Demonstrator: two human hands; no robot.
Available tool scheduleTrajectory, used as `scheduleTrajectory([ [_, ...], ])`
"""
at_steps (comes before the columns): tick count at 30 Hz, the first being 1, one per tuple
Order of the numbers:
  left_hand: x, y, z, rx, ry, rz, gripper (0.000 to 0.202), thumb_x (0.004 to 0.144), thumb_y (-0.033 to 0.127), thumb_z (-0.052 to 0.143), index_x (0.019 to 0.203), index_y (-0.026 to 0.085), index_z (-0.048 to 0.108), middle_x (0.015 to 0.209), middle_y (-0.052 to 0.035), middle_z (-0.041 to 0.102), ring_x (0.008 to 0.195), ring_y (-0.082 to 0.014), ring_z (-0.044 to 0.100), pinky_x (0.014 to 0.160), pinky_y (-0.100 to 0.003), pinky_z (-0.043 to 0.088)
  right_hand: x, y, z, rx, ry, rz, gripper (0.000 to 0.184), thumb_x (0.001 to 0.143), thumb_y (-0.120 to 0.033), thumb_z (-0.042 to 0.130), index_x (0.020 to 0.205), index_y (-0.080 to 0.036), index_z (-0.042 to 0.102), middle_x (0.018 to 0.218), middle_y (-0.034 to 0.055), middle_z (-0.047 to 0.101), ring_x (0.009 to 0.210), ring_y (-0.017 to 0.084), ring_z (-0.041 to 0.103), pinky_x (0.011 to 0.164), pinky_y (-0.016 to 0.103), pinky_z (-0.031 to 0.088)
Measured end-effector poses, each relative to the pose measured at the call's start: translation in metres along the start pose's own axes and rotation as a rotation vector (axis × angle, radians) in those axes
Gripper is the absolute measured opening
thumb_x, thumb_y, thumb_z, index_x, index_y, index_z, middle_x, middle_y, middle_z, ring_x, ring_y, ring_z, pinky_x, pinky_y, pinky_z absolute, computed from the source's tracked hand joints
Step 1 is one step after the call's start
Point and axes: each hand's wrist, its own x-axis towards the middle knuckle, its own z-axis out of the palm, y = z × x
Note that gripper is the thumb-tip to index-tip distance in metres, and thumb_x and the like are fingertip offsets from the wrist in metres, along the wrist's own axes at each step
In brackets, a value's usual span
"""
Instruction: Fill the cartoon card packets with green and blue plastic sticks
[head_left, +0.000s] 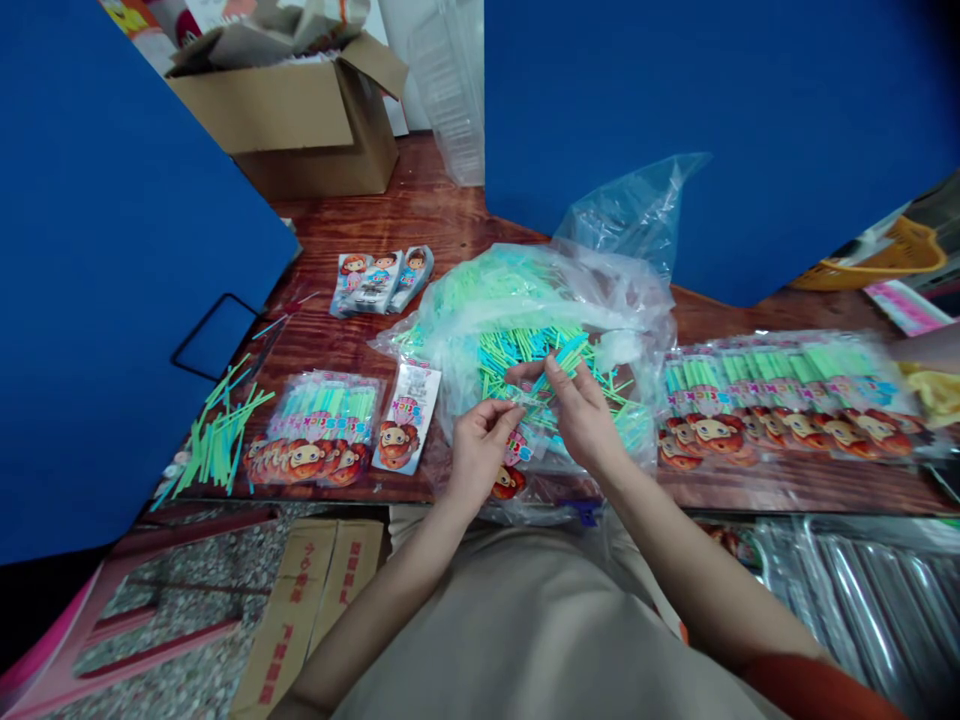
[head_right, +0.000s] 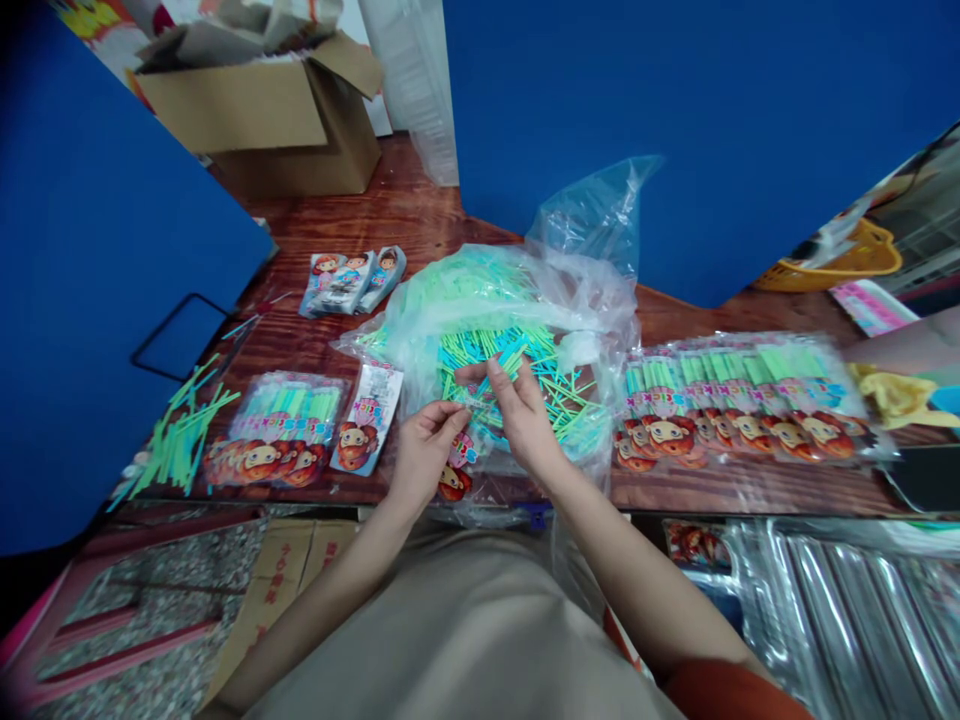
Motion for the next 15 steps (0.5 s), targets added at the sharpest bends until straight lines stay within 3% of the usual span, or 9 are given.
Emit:
scheduleTrajectory([
  [2,0.0007,0.0005,0.0008,-0.026,-0.007,0.0,0.016,0.07,0.031,0.074,0.075,0.016,0.071,0.066,0.0018,0.064,0.061,-0.0105,0.052,0.061,-0.023,0.042,0.0006,0.0012,-0.0003,0.052,-0.012,-0.004,0.029,0.093,-0.05,0.054,0.093,-0.023,0.065,0.098,0.0041,0.072,0.095,0.02,0.067,0.092,0.036,0.05],
  [5,0.0025,0.0001,0.001,-0.072,-0.016,-0.016,0.02,0.068,0.032,0.076,0.08,0.016,0.073,0.072,-0.0001,0.068,0.066,-0.0119,0.056,0.067,-0.024,0.045,0.0029,0.0016,-0.0022,0.121,-0.018,0.032,0.024,0.087,-0.046,0.063,0.094,-0.023,0.062,0.099,0.0037,0.072,0.09,0.02,0.069,0.085,0.034,0.052],
  [10,0.0043,-0.0009,0.0009,-0.112,-0.011,-0.063,0.023,0.068,0.035,0.078,0.081,0.016,0.075,0.07,0.0002,0.067,0.065,-0.0114,0.054,0.064,-0.024,0.043,0.005,-0.003,-0.0055,0.088,0.077,-0.015,0.027,0.094,-0.048,0.052,0.097,-0.023,0.062,0.096,0.0031,0.073,0.074,0.015,0.066,0.064,0.027,0.05],
  [12,0.0038,0.0003,0.0017,-0.153,-0.015,-0.074,0.023,0.068,0.036,0.079,0.079,0.016,0.075,0.07,0.0006,0.067,0.065,-0.011,0.054,0.065,-0.024,0.043,0.0039,-0.0051,-0.0062,-0.002,0.054,-0.049,0.031,0.096,-0.048,0.048,0.095,-0.023,0.066,0.096,0.0035,0.073,0.078,0.016,0.066,0.07,0.03,0.052],
  [15,0.0024,0.0038,0.0034,-0.238,-0.029,-0.106,0.027,0.065,0.038,0.082,0.076,0.016,0.074,0.07,0.0013,0.067,0.065,-0.0105,0.054,0.067,-0.024,0.043,0.0015,-0.0063,-0.0078,-0.106,-0.047,-0.08,0.027,0.094,-0.045,0.055,0.09,-0.022,0.069,0.094,0.0035,0.074,0.091,0.02,0.067,0.087,0.035,0.051],
])
